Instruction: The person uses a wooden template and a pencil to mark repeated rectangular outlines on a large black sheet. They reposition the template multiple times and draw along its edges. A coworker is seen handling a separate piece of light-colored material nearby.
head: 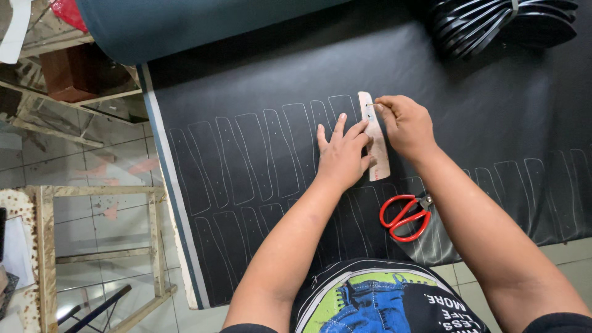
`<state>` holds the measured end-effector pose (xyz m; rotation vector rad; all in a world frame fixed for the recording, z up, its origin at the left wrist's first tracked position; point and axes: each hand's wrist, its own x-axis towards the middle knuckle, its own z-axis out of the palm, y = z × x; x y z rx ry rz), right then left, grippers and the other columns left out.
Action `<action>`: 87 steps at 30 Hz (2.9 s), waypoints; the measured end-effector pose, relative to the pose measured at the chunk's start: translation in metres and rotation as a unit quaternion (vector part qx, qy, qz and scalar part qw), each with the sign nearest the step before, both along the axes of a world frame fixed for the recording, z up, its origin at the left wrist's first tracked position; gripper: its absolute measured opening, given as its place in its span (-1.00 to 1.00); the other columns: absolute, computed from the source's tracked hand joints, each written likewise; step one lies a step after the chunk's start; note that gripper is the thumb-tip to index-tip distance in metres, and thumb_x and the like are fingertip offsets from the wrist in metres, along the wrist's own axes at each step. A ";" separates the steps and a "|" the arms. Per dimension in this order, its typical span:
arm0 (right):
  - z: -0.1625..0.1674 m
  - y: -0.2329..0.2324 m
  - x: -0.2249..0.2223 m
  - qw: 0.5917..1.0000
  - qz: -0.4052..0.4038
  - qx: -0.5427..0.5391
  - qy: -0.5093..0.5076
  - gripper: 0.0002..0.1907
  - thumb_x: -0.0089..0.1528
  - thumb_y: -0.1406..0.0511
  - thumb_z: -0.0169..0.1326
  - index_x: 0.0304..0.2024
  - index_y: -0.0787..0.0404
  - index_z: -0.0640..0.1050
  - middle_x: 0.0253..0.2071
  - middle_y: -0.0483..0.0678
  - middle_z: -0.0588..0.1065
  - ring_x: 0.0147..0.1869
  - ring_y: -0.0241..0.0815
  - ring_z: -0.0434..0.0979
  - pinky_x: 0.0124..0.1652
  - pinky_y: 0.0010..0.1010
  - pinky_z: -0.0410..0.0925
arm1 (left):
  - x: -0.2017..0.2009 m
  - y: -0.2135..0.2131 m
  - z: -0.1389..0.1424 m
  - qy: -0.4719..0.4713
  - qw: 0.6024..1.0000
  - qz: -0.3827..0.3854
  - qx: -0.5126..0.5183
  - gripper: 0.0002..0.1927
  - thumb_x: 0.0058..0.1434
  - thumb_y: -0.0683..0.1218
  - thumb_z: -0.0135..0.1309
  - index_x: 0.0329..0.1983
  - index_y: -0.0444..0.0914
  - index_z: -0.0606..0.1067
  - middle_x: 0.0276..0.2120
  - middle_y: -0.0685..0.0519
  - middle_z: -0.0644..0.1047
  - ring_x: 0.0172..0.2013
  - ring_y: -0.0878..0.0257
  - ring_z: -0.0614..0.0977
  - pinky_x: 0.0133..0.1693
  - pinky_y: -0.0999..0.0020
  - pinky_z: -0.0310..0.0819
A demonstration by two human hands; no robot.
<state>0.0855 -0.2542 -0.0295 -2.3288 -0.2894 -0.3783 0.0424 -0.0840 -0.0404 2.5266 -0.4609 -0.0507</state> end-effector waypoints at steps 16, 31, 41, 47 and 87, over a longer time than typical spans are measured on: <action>0.000 -0.008 -0.018 0.999 0.030 -0.012 0.012 -0.86 0.36 0.32 0.13 -0.11 0.26 0.62 -0.18 0.09 0.60 -0.15 0.05 0.62 -0.16 -0.27 0.44 | -0.009 0.008 -0.015 -0.016 1.000 -0.007 -0.003 -0.53 0.09 0.16 0.25 0.06 -0.02 0.54 0.38 0.23 0.32 0.48 -0.01 0.14 0.37 -0.44 -0.29; -0.035 -0.005 -0.039 0.931 -0.136 0.143 0.308 -0.62 0.17 0.20 0.20 -0.07 0.35 0.61 -0.28 -0.02 0.62 -0.25 -0.27 0.61 -0.24 -0.42 0.44 | -0.013 0.003 -0.017 -0.010 0.993 -0.032 0.112 -0.22 0.26 0.28 0.00 0.44 -0.20 0.22 0.50 0.06 0.07 0.51 0.05 -0.02 0.42 -0.28 -0.38; 0.005 -0.092 -0.050 0.888 -0.115 0.339 0.289 -0.72 0.30 0.31 0.02 -0.04 0.34 0.61 -0.19 -0.07 0.61 -0.36 -0.26 0.54 -0.28 -0.43 0.38 | -0.010 -0.010 -0.013 -0.013 0.992 -0.010 0.121 -0.20 0.27 0.30 -0.02 0.46 -0.19 0.20 0.50 0.07 0.08 0.50 0.07 -0.02 0.42 -0.24 -0.36; -0.023 -0.115 -0.059 0.944 -0.057 0.218 0.241 -0.70 0.24 0.37 0.16 0.01 0.38 0.54 -0.20 -0.05 0.57 -0.17 -0.35 0.54 -0.13 -0.48 0.41 | -0.013 -0.018 -0.011 -0.011 0.991 -0.002 0.136 -0.20 0.27 0.31 -0.03 0.46 -0.17 0.20 0.50 0.09 0.08 0.50 0.11 -0.02 0.42 -0.22 -0.36; -0.019 -0.126 -0.026 0.965 0.069 -0.048 0.248 -0.37 0.06 0.25 0.35 0.21 0.02 0.54 0.06 -0.03 0.38 -0.16 -0.15 0.55 -0.12 -0.31 0.43 | -0.008 -0.081 -0.010 0.044 0.993 0.096 0.052 -0.19 -0.08 0.32 0.32 0.31 0.21 0.42 0.49 -0.02 0.02 0.51 -0.12 -0.17 0.32 -0.51 -0.57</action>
